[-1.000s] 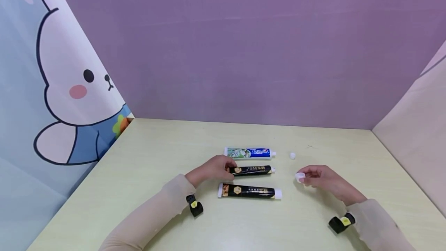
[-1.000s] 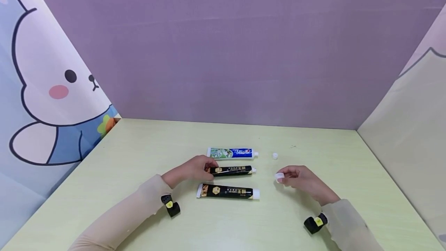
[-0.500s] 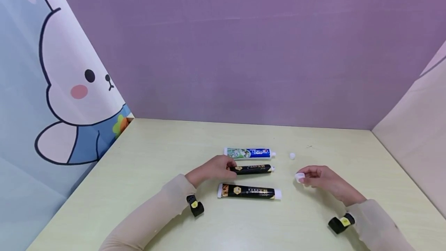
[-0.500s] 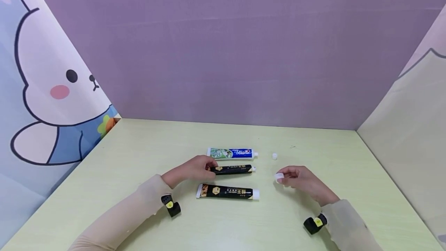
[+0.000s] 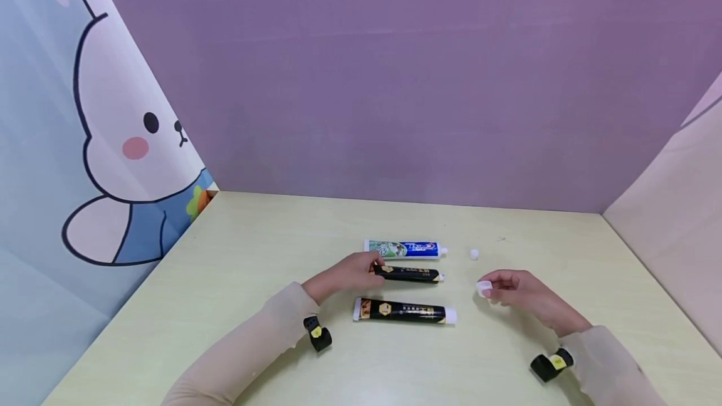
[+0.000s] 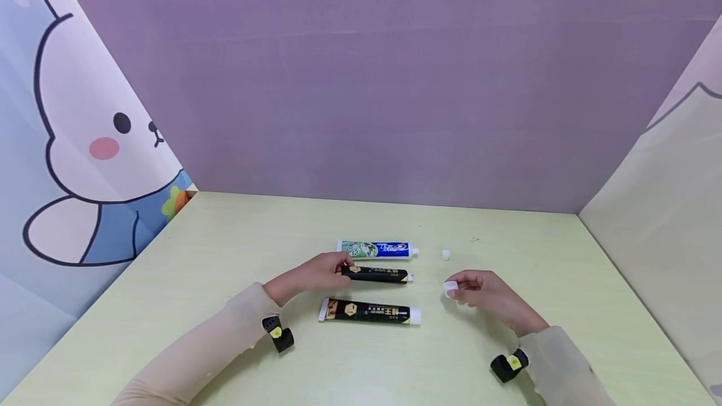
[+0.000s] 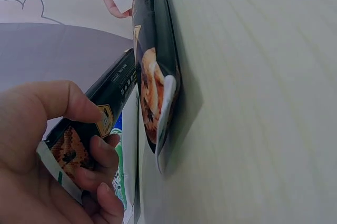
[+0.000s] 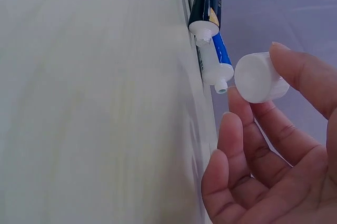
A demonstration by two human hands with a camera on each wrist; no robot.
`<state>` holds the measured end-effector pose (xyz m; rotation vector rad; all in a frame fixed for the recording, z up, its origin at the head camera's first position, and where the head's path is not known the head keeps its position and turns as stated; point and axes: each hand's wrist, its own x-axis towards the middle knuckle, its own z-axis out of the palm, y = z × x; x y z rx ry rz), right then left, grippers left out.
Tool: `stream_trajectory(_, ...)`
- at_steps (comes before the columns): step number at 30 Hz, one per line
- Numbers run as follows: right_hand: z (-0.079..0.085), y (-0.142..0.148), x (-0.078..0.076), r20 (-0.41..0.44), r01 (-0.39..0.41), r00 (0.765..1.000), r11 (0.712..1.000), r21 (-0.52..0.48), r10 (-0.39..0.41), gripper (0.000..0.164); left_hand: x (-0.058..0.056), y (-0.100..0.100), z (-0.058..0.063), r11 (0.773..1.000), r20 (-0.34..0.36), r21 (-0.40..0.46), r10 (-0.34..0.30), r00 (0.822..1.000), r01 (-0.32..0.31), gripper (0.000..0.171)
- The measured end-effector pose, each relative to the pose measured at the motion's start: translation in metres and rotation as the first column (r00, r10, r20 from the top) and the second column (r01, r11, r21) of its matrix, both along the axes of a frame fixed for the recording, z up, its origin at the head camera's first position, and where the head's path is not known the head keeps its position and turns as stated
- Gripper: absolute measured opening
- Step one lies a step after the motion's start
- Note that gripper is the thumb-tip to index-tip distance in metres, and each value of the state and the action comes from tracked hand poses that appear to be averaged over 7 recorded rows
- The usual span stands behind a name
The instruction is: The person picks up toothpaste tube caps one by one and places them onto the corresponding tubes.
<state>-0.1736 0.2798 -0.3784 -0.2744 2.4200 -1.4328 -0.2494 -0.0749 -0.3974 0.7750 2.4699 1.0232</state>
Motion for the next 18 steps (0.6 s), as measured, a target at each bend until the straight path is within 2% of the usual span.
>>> stream_trajectory(9,-0.0022,0.0009,-0.0001,-0.007,-0.026,1.0,0.999,-0.037,0.025,0.037,0.0018,0.0026,-0.0016,0.999,-0.014,-0.034,0.013,1.0,-0.013,0.028)
stream_trajectory(18,0.0004,-0.0008,0.0016,-0.039,-0.008,0.999,1.0,-0.026,0.007,0.037,0.0034,0.0028,-0.0029,1.0,-0.018,-0.016,0.017,1.0,-0.017,0.016)
